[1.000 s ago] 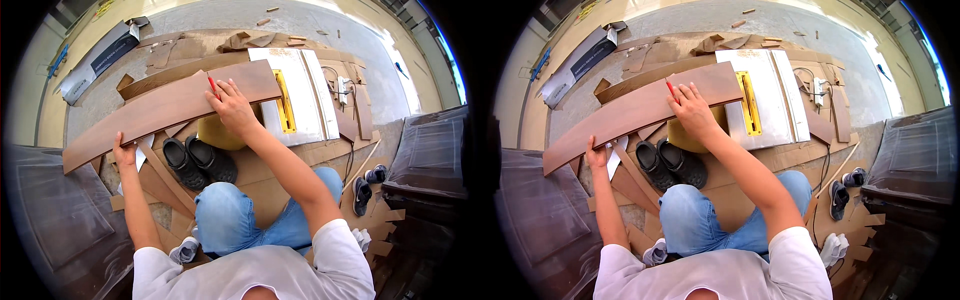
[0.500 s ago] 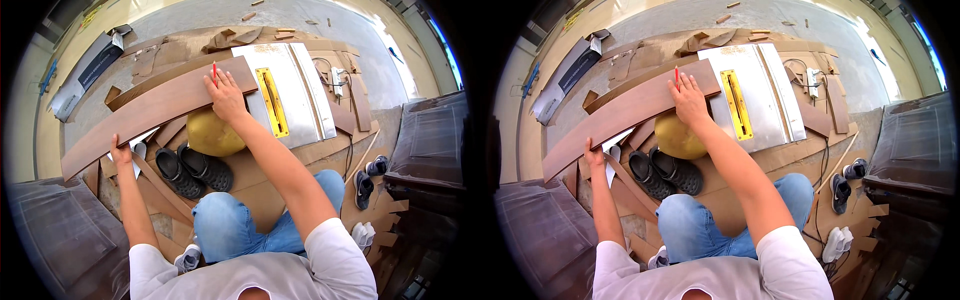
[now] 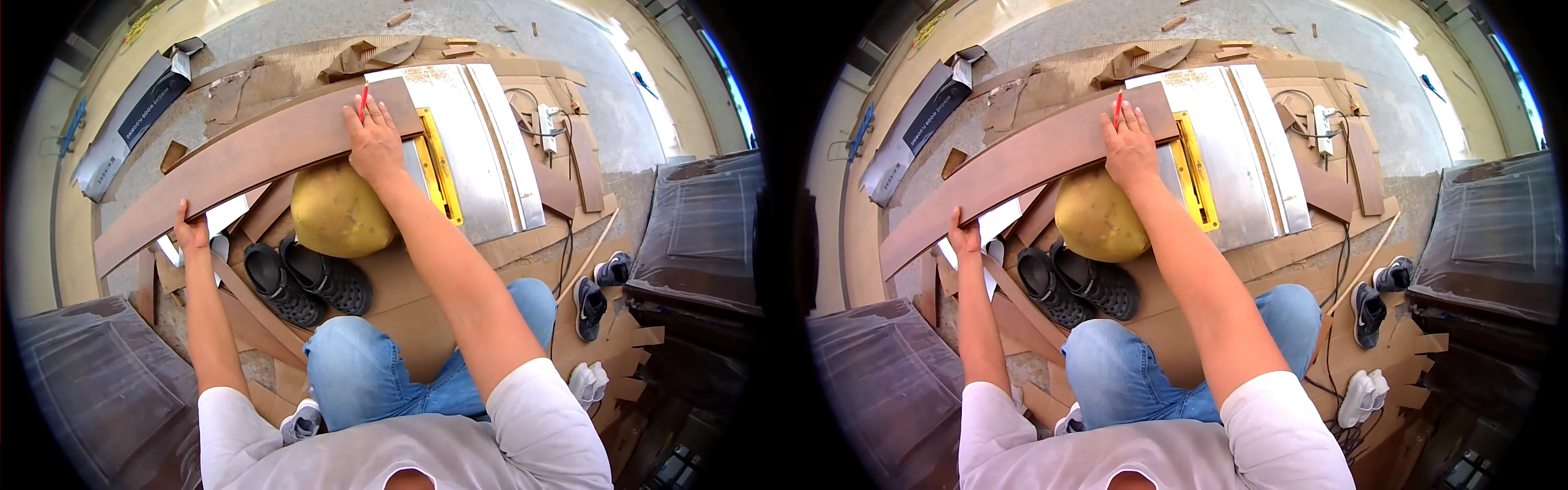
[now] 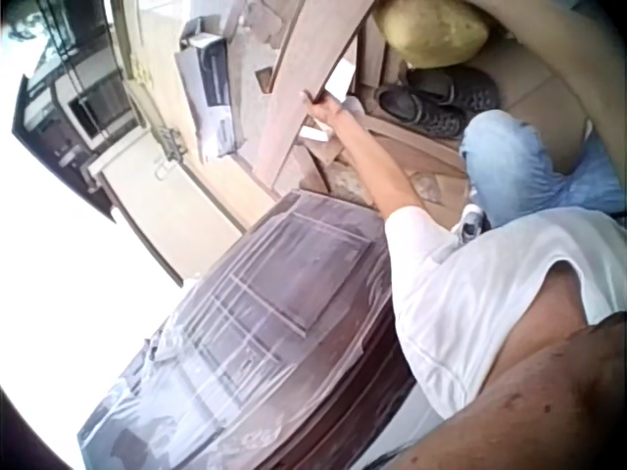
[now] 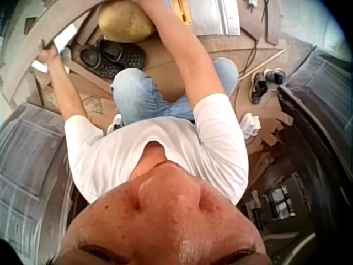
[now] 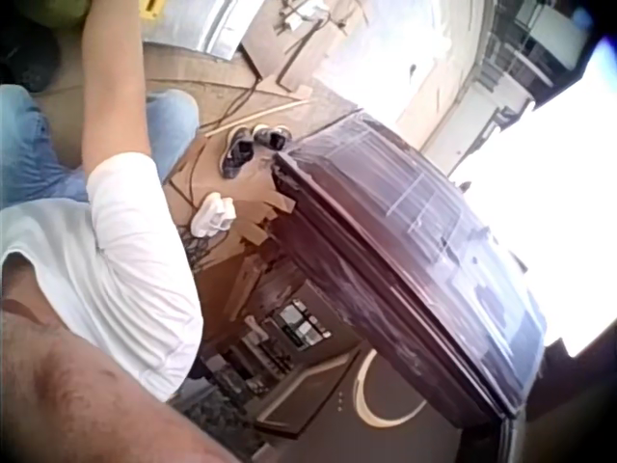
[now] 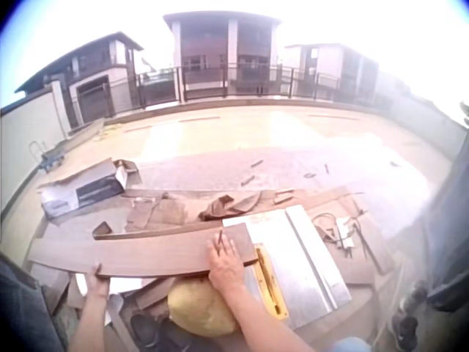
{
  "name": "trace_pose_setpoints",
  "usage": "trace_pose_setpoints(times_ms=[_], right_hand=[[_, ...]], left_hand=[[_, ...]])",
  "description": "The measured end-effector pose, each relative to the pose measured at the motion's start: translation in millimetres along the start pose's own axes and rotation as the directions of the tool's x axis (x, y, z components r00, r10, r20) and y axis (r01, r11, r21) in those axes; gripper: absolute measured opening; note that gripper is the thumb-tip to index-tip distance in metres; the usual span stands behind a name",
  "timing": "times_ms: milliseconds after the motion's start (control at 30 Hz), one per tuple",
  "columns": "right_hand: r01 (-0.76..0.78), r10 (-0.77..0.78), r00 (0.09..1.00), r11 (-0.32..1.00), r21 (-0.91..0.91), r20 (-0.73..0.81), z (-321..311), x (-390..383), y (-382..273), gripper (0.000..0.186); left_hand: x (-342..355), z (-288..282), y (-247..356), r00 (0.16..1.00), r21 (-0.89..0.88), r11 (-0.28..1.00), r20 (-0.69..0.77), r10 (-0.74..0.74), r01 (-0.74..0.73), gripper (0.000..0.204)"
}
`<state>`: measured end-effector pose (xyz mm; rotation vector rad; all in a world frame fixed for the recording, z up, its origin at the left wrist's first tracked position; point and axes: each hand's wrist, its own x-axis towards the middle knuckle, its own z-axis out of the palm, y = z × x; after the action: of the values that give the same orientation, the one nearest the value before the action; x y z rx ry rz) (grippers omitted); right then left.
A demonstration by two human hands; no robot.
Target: The person measures, marks with a pencil, cuts with a table saw, and installs wooden floorboards on a subfloor using glue, a hammer, and a pneumatic nail gun.
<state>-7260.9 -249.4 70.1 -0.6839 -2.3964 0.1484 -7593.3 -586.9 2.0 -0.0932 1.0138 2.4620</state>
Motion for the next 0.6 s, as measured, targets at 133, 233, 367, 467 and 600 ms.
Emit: trace_pose_setpoints(times_ms=[133, 233, 367, 467, 600], right_hand=[[0.001, -0.001, 1.000, 1.000, -0.002, -0.014, 0.1, -2.0, 3.4, 0.043], [-0.007, 0.008, 1.000, 1.000, 0.019, -0.015, -1.1, -3.2, 2.5, 0.044], [-0.012, 0.012, 1.000, 1.000, 0.009, -0.014, -2.6, -1.4, 1.8, 0.044], [-0.024, 0.024, 1.000, 1.000, 0.021, -0.011, -2.9, -2.5, 3.4, 0.045], [-0.026, 0.027, 0.999, 0.999, 0.021, -0.023, -1.9, -2.2, 3.6, 0.045]], left_hand=[[1.8, 6.1, -4.4, 1.000, 0.032, 0.999, 0.002, 0.015, -0.015, 0.046], [1.8, 3.1, -2.4, 1.000, 0.029, 1.000, 0.015, 0.005, -0.005, 0.047], [4.5, -1.7, -0.9, 1.000, 0.013, 1.000, 0.023, -0.002, 0.002, 0.047], [2.3, 2.4, -3.8, 1.000, -0.005, 1.000, 0.027, -0.014, 0.014, 0.040], [2.3, 4.3, -2.8, 1.000, 0.003, 1.000, 0.029, -0.004, 0.004, 0.041]])
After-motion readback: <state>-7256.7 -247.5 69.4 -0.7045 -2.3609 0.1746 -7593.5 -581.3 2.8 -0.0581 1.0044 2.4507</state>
